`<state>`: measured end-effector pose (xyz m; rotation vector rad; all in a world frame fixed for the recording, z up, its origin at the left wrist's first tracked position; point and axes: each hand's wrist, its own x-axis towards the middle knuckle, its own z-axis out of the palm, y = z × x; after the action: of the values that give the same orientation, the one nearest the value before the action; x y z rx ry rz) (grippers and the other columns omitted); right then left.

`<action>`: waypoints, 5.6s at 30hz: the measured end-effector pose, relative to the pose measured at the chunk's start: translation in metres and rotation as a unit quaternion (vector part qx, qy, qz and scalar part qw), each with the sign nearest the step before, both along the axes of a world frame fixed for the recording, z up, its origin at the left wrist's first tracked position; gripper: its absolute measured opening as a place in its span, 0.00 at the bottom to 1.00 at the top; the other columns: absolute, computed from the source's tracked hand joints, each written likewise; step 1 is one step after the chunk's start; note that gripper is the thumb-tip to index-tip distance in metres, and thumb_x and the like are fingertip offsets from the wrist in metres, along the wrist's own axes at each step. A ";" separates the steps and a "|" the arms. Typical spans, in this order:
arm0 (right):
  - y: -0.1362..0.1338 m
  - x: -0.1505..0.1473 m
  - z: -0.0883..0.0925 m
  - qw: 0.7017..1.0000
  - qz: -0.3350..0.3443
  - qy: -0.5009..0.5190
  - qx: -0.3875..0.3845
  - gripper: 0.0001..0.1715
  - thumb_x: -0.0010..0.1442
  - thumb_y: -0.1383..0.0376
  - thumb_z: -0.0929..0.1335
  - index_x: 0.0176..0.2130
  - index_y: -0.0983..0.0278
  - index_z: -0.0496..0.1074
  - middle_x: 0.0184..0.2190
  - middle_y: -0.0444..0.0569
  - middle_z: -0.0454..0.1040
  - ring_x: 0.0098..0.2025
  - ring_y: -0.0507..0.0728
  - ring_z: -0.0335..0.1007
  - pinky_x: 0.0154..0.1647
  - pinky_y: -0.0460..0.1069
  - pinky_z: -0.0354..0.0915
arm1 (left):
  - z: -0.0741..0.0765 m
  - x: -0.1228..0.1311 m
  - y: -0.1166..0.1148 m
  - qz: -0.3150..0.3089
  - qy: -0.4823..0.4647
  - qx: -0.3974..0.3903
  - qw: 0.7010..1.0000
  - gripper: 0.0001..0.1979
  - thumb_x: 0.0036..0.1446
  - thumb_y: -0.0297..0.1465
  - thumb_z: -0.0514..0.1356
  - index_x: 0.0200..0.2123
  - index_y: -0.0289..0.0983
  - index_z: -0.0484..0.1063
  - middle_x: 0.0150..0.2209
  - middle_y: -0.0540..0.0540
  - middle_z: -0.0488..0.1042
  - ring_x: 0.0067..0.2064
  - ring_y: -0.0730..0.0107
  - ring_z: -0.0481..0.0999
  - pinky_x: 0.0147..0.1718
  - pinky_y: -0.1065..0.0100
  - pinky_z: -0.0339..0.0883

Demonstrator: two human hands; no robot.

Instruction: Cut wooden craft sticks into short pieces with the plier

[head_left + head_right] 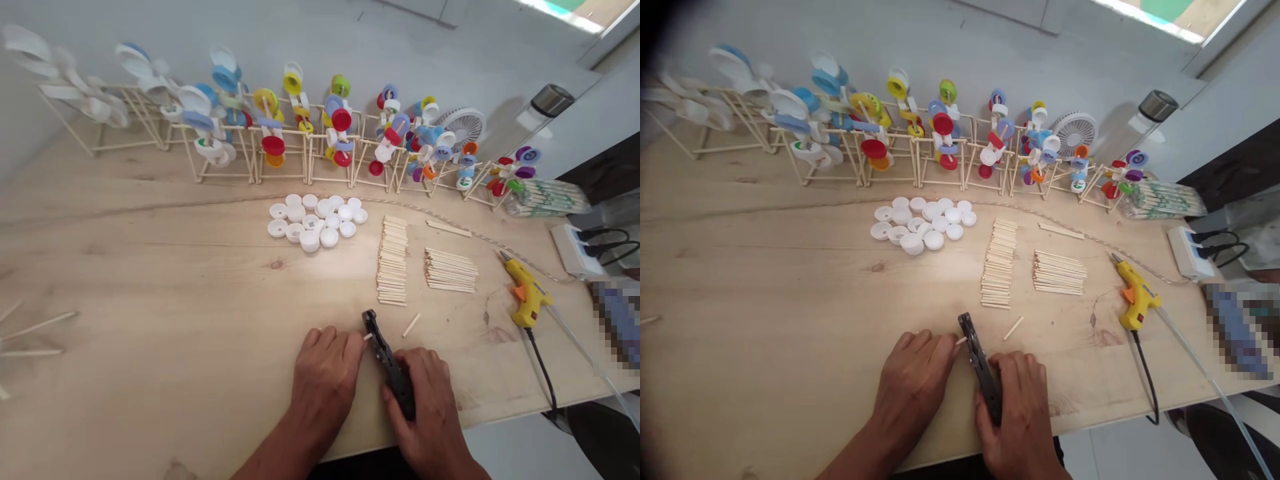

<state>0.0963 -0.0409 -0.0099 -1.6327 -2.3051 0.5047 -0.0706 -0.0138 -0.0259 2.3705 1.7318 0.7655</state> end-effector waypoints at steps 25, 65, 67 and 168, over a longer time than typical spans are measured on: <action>-0.039 0.051 0.017 0.841 -0.115 0.450 -0.279 0.11 0.61 0.57 0.61 0.35 0.63 0.64 0.31 0.44 0.70 0.18 0.45 0.58 0.21 0.44 0.56 | 0.023 0.017 0.005 0.070 -0.157 -0.158 0.972 0.13 0.60 0.38 0.45 0.30 0.39 0.64 0.23 0.51 0.69 0.26 0.70 0.69 0.26 0.71 0.57; -0.087 0.075 0.016 0.804 -0.099 0.498 -0.309 0.16 0.57 0.53 0.64 0.36 0.64 0.65 0.26 0.43 0.67 0.20 0.46 0.54 0.21 0.43 0.54 | 0.003 0.022 0.021 -0.022 0.141 -0.090 0.986 0.11 0.61 0.32 0.44 0.40 0.38 0.64 0.36 0.46 0.74 0.32 0.69 0.73 0.28 0.72 0.57; -0.087 0.074 0.018 0.804 -0.100 0.497 -0.310 0.14 0.58 0.55 0.64 0.36 0.64 0.65 0.26 0.43 0.67 0.20 0.46 0.54 0.21 0.43 0.54 | 0.003 0.019 0.016 -0.007 0.102 -0.098 0.990 0.11 0.61 0.32 0.45 0.40 0.38 0.64 0.36 0.47 0.74 0.33 0.70 0.73 0.29 0.72 0.58; -0.071 0.056 0.021 0.476 -0.168 0.809 -0.300 0.24 0.52 0.62 0.69 0.50 0.55 0.66 0.34 0.48 0.72 0.34 0.57 0.68 0.39 0.54 0.61 | -0.007 0.057 0.053 -0.131 0.041 0.019 0.990 0.07 0.59 0.26 0.47 0.32 0.37 0.63 0.37 0.43 0.69 0.40 0.63 0.65 0.39 0.62 0.58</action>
<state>0.1521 -0.1118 0.0115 -0.7082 -0.2876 1.7744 -0.0140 0.0393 -0.0330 2.6183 1.4019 0.6745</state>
